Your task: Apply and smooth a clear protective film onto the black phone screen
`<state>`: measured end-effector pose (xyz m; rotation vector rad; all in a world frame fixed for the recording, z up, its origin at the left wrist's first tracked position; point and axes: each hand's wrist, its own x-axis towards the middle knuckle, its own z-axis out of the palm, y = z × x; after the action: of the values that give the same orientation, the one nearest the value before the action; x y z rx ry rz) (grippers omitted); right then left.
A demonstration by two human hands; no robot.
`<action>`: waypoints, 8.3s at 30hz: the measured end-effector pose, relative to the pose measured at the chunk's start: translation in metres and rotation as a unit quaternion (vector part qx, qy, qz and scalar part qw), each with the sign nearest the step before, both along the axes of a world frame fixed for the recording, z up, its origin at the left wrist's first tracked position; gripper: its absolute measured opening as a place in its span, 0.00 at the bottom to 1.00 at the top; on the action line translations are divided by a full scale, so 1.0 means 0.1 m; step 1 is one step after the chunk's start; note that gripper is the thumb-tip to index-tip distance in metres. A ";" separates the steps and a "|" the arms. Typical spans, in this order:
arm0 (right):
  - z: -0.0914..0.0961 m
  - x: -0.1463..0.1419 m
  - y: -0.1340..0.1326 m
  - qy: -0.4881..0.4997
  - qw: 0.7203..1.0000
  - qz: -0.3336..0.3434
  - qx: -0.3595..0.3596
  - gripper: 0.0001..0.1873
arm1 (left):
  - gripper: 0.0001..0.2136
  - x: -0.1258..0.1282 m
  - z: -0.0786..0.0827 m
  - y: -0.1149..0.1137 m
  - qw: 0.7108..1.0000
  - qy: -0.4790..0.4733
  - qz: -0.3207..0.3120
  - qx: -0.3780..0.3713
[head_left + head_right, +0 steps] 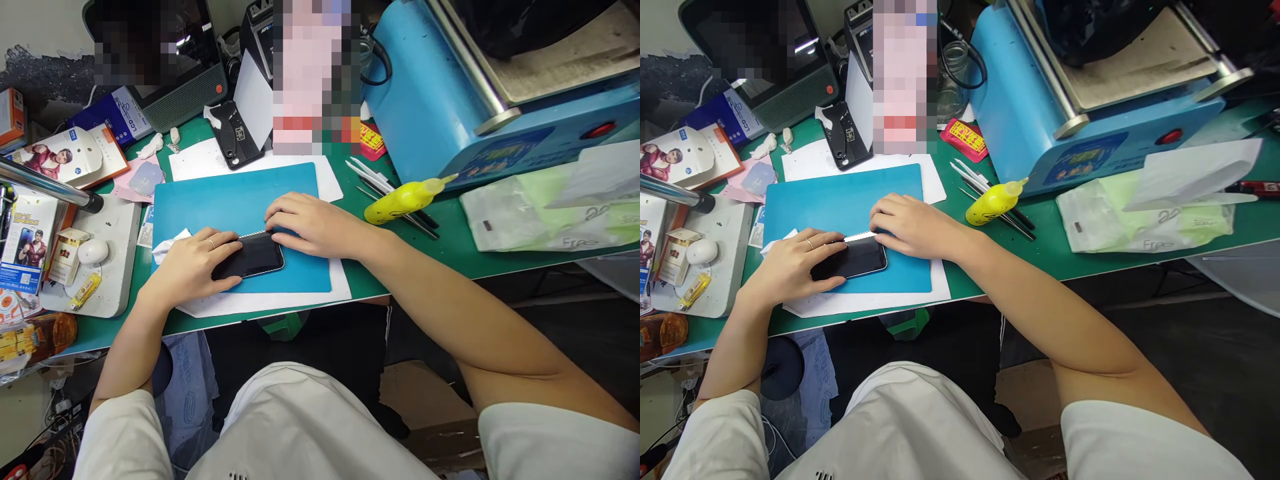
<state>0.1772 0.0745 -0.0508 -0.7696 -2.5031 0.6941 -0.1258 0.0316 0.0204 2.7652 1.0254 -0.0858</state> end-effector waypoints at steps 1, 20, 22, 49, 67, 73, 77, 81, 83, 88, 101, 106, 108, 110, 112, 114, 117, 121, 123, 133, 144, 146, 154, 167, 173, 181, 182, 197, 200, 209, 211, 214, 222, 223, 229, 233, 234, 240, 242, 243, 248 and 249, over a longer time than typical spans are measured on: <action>0.00 0.00 0.00 0.002 1.000 0.000 -0.002 0.18 | 0.21 0.00 0.00 0.00 1.000 -0.001 -0.001 0.000; 0.01 0.02 -0.01 0.012 0.999 -0.009 0.048 0.15 | 0.22 -0.02 -0.03 0.00 1.000 -0.009 -0.013 0.017; 0.02 0.03 0.00 0.012 0.997 -0.026 0.073 0.16 | 0.22 -0.02 -0.03 0.00 1.000 -0.011 -0.015 0.019; 0.00 0.06 0.02 0.000 0.990 0.009 0.139 0.17 | 0.23 0.00 -0.02 0.00 1.000 0.001 -0.008 0.022; -0.02 0.09 0.01 -0.034 0.998 0.049 -0.013 0.44 | 0.23 0.01 -0.02 -0.01 1.000 0.004 0.003 0.006; -0.02 0.09 0.01 -0.031 0.998 0.051 -0.025 0.40 | 0.24 0.01 0.01 0.00 1.000 0.008 0.004 0.001; -0.03 0.09 0.01 -0.028 0.998 0.052 -0.014 0.39 | 0.24 0.01 0.00 0.00 1.000 0.004 0.010 -0.003; -0.04 0.08 0.02 -0.026 0.998 0.052 -0.007 0.38 | 0.24 0.01 -0.01 -0.01 1.000 0.000 0.022 -0.014; -0.04 0.08 0.02 -0.026 0.998 0.054 -0.008 0.39 | 0.24 0.01 -0.01 -0.01 1.000 0.001 0.024 -0.019; -0.05 0.09 0.02 -0.025 0.998 0.057 -0.008 0.40 | 0.23 0.00 0.00 -0.01 1.000 0.002 0.017 -0.016; 0.00 0.06 -0.02 -0.011 0.999 0.041 -0.008 0.27 | 0.21 0.01 0.01 -0.01 1.000 -0.001 0.017 -0.017; -0.03 -0.04 -0.03 -0.002 1.000 0.003 -0.003 0.17 | 0.22 0.00 -0.01 0.00 1.000 -0.005 0.016 -0.018; -0.05 -0.08 -0.03 0.008 1.000 -0.011 -0.004 0.13 | 0.22 -0.01 -0.02 0.00 1.000 -0.005 0.015 -0.014; -0.05 -0.11 -0.03 0.019 0.999 -0.026 -0.012 0.11 | 0.22 -0.01 -0.02 0.00 1.000 -0.005 0.015 -0.014; -0.05 -0.12 -0.03 0.026 0.998 -0.046 -0.031 0.10 | 0.22 0.00 -0.02 0.00 1.000 -0.003 0.014 -0.015; -0.05 -0.14 -0.03 0.031 0.996 -0.070 -0.048 0.10 | 0.22 0.00 -0.01 0.00 1.000 -0.001 0.013 -0.015; -0.04 -0.14 -0.02 0.043 0.993 -0.095 -0.054 0.10 | 0.22 0.01 0.00 0.00 1.000 -0.001 0.014 -0.016; -0.03 -0.09 -0.01 0.059 0.996 -0.065 -0.032 0.11 | 0.22 0.01 0.01 0.00 1.000 -0.003 0.017 -0.018; -0.01 -0.06 0.00 0.061 0.997 -0.035 -0.022 0.11 | 0.22 0.01 0.00 0.00 1.000 -0.002 0.018 -0.017; -0.04 -0.05 0.02 0.074 0.996 -0.013 -0.036 0.10 | 0.24 0.00 -0.01 0.00 1.000 0.002 0.009 -0.003; -0.03 -0.05 0.01 0.077 0.997 0.012 -0.024 0.10 | 0.24 0.00 -0.02 0.00 1.000 0.001 0.008 -0.004; -0.03 -0.04 0.01 0.078 0.997 0.011 -0.025 0.09 | 0.24 -0.01 -0.03 0.00 1.000 -0.004 0.008 -0.006; -0.03 -0.04 0.01 0.071 0.997 0.021 -0.035 0.09 | 0.20 -0.01 -0.03 0.00 1.000 -0.020 -0.001 0.002; -0.03 0.03 0.03 0.043 0.996 0.050 -0.055 0.10 | 0.18 0.00 -0.04 0.01 1.000 -0.016 -0.005 0.000; -0.05 0.03 0.04 0.042 0.996 0.050 -0.065 0.10 | 0.19 0.00 -0.05 0.01 1.000 -0.016 -0.006 -0.004; -0.02 0.03 0.04 0.041 0.995 0.054 -0.075 0.10 | 0.19 0.01 -0.05 -0.01 1.000 -0.011 -0.011 0.018; -0.02 0.03 0.04 0.041 0.995 0.054 -0.075 0.10 | 0.19 0.01 -0.06 -0.02 1.000 -0.009 -0.009 0.018; -0.03 0.03 0.04 0.043 0.995 0.050 -0.080 0.09 | 0.19 0.02 -0.03 -0.01 1.000 -0.003 0.009 -0.004; -0.02 0.03 0.03 0.044 0.995 0.051 -0.076 0.09 | 0.19 0.02 -0.04 -0.01 1.000 -0.004 0.009 -0.004; -0.03 0.03 0.04 0.041 0.995 0.054 -0.069 0.10 | 0.19 0.03 -0.03 -0.02 1.000 0.002 0.007 0.000; -0.04 0.03 0.04 0.042 0.995 0.054 -0.069 0.09 | 0.19 0.02 -0.05 -0.02 1.000 0.002 0.005 0.004; -0.04 0.04 0.04 0.044 0.995 0.054 -0.073 0.09 | 0.20 0.02 -0.05 -0.02 1.000 0.001 0.006 0.001; -0.03 0.03 0.04 0.040 0.995 0.055 -0.080 0.10 | 0.20 0.02 -0.04 -0.02 1.000 -0.005 0.014 -0.013; -0.03 0.03 0.05 0.041 0.994 0.053 -0.083 0.10 | 0.20 0.02 -0.05 -0.02 1.000 -0.007 0.017 -0.016; -0.04 0.02 0.07 0.052 0.992 0.055 -0.099 0.12 | 0.22 0.00 -0.05 0.04 0.998 -0.014 0.048 -0.043; -0.04 0.03 0.06 0.052 0.992 0.058 -0.097 0.20 | 0.28 -0.20 0.12 -0.02 0.991 -0.069 0.077 -0.085; -0.04 0.03 0.06 0.051 0.992 0.056 -0.098 0.21 | 0.29 -0.27 0.16 -0.06 0.989 -0.079 0.105 -0.074; -0.05 0.06 0.04 0.041 0.990 0.041 -0.131 0.29 | 0.34 -0.48 0.03 -0.38 0.969 -0.087 0.209 -0.095; -0.07 0.07 0.04 0.034 0.990 0.044 -0.131 0.32 | 0.35 -0.47 -0.07 -0.43 0.966 -0.093 0.222 -0.098; -0.07 0.08 0.05 0.030 0.990 0.045 -0.129 0.34 | 0.35 -0.46 -0.11 -0.44 0.964 -0.097 0.227 -0.097; -0.09 0.07 0.06 0.018 0.991 0.054 -0.121 0.35 | 0.31 -0.46 -0.17 -0.45 0.958 -0.128 0.235 -0.101; -0.10 0.07 0.06 0.020 0.991 0.056 -0.120 0.35 | 0.30 -0.46 -0.18 -0.45 0.957 -0.135 0.237 -0.100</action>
<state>0.1842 0.0802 -0.0604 -0.6924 -2.4690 1.0547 -0.1721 -0.0133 0.0029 2.2049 1.4687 0.2366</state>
